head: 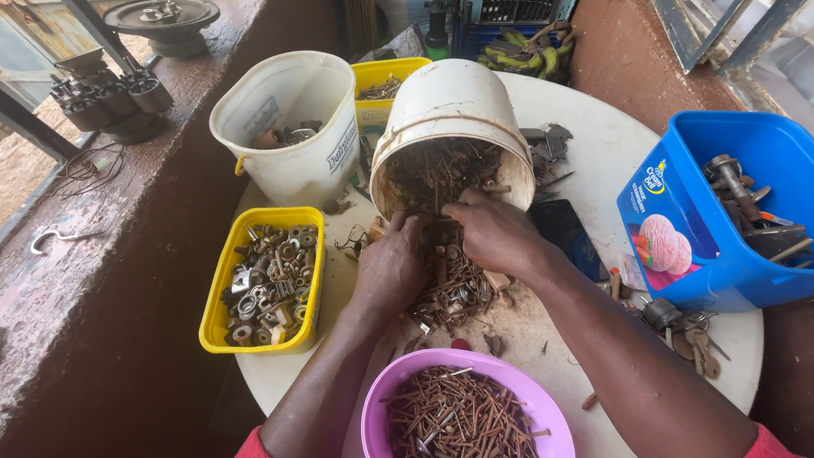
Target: Sort mixed metal hardware like nails and screws from a bucket into separate containers.
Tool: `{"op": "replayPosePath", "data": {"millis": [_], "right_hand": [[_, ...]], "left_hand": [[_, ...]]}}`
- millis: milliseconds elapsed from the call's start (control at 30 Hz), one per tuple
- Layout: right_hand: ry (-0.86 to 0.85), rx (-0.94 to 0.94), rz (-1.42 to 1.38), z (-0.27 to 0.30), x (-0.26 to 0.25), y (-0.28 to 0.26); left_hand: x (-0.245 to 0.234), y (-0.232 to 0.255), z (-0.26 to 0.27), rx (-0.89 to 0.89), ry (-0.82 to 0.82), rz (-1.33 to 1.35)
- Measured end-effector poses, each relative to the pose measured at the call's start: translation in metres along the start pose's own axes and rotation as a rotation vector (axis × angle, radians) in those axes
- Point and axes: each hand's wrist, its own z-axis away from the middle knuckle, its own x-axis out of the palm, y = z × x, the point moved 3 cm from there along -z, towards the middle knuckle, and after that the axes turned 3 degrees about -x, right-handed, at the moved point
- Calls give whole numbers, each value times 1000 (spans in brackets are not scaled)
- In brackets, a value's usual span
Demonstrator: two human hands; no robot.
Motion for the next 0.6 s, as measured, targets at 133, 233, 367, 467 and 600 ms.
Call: {"op": "replayPosePath", "data": {"millis": [133,233,367,467,600], "right_hand": [[-83,2,-24,9,-10,-15],[-85,50,-107,22,-7,-18],[-120,65,-147,39,-10,-25],[-142,109,-233,51,-9,-24],[-110,62,-302,52,8,-2]], "left_hand": [[-11,1,9,20,35,103],[4,-11,13,31,45,114],[7,-17,17,82,53,189],[1,-11,21,103,45,271],[4,-15,22,68,50,289]]}}
